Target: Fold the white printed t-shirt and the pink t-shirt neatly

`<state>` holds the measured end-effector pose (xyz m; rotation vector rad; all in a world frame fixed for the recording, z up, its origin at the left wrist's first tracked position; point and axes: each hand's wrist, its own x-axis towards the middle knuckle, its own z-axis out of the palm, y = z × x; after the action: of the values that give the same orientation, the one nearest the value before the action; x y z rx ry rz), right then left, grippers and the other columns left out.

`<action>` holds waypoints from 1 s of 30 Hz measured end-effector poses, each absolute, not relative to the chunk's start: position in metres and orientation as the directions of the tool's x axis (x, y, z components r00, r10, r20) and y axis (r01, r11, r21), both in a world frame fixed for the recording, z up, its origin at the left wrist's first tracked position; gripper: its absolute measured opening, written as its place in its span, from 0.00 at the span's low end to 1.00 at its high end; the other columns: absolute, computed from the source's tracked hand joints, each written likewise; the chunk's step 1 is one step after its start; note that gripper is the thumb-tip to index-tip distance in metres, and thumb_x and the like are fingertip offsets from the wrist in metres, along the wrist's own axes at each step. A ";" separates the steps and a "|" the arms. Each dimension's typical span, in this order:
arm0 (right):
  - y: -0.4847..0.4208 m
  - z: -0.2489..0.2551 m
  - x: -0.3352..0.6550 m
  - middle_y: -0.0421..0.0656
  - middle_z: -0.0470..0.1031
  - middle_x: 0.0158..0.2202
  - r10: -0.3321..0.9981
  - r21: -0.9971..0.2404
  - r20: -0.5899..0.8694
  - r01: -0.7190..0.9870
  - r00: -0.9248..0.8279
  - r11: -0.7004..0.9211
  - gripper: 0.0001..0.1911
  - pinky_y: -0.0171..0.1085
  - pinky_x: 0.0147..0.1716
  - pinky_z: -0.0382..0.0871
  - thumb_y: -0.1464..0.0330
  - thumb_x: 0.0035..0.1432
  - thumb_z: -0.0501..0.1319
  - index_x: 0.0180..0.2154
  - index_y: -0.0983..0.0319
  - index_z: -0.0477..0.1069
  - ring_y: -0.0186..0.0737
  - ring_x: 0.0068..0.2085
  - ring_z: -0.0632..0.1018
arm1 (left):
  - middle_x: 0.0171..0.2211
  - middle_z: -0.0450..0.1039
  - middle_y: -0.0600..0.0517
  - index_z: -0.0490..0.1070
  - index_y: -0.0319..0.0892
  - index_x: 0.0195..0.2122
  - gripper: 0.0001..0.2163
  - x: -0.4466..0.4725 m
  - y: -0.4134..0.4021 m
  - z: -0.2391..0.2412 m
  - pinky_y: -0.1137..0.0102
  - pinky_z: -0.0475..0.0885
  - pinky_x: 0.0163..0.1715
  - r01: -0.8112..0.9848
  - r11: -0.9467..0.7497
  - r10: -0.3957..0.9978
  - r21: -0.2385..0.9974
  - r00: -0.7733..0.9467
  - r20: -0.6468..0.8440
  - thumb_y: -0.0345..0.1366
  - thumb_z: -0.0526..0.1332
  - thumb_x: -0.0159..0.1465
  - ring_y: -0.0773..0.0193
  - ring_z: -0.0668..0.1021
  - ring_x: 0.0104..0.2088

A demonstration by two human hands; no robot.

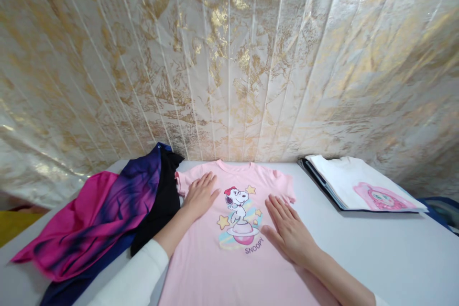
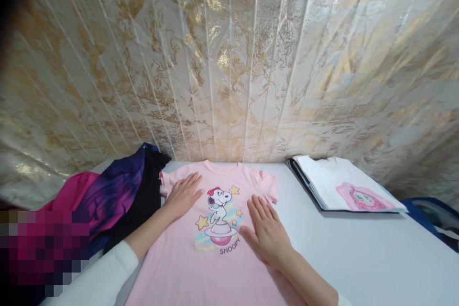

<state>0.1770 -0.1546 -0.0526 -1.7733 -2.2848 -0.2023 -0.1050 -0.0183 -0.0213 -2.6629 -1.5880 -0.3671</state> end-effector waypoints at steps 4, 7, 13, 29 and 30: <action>-0.149 -0.047 0.183 0.50 0.51 0.67 0.947 -0.032 0.247 0.975 -0.207 0.221 0.36 0.50 0.62 0.52 0.48 0.65 0.45 0.65 0.64 0.55 0.50 0.67 0.54 | 0.66 0.53 0.43 0.57 0.40 0.64 0.22 -0.100 -0.021 -0.015 0.57 0.52 0.61 0.875 -0.475 0.871 0.093 0.453 0.189 0.42 0.48 0.70 0.56 0.55 0.66; -0.153 -0.042 0.181 0.50 0.51 0.67 0.958 -0.050 0.211 0.976 -0.195 0.210 0.36 0.51 0.62 0.52 0.49 0.66 0.44 0.65 0.64 0.54 0.49 0.67 0.54 | 0.67 0.50 0.44 0.56 0.39 0.64 0.22 -0.098 -0.049 -0.005 0.61 0.49 0.63 0.851 -0.517 0.848 0.091 0.494 0.193 0.39 0.46 0.71 0.59 0.53 0.67; -0.196 -0.028 0.144 0.45 0.47 0.68 0.888 -0.084 0.186 0.894 -0.420 0.440 0.33 0.50 0.63 0.51 0.51 0.66 0.46 0.67 0.57 0.46 0.48 0.67 0.52 | 0.68 0.46 0.49 0.52 0.43 0.66 0.23 -0.120 -0.143 -0.004 0.64 0.50 0.63 0.760 -0.642 0.761 0.100 0.618 0.197 0.45 0.44 0.72 0.61 0.52 0.67; -0.145 -0.029 0.155 0.47 0.48 0.68 0.919 -0.131 0.153 0.915 -0.362 0.382 0.28 0.49 0.63 0.51 0.56 0.68 0.45 0.65 0.59 0.54 0.46 0.68 0.52 | 0.66 0.52 0.45 0.56 0.41 0.64 0.24 -0.135 -0.105 -0.021 0.61 0.52 0.62 0.783 -0.616 0.781 0.085 0.594 0.191 0.46 0.47 0.71 0.58 0.55 0.66; -0.147 -0.029 0.156 0.47 0.49 0.68 0.917 -0.155 0.173 0.909 -0.360 0.386 0.27 0.49 0.62 0.52 0.56 0.68 0.45 0.65 0.59 0.56 0.45 0.67 0.53 | 0.66 0.51 0.44 0.56 0.40 0.64 0.23 -0.137 -0.107 -0.022 0.60 0.52 0.61 0.798 -0.597 0.793 0.083 0.573 0.205 0.44 0.47 0.71 0.56 0.55 0.66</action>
<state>0.1561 -0.1469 -0.0292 -1.6222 -2.4151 0.0478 -0.1367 -0.1074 -0.0222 -2.7693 -1.4009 -0.3470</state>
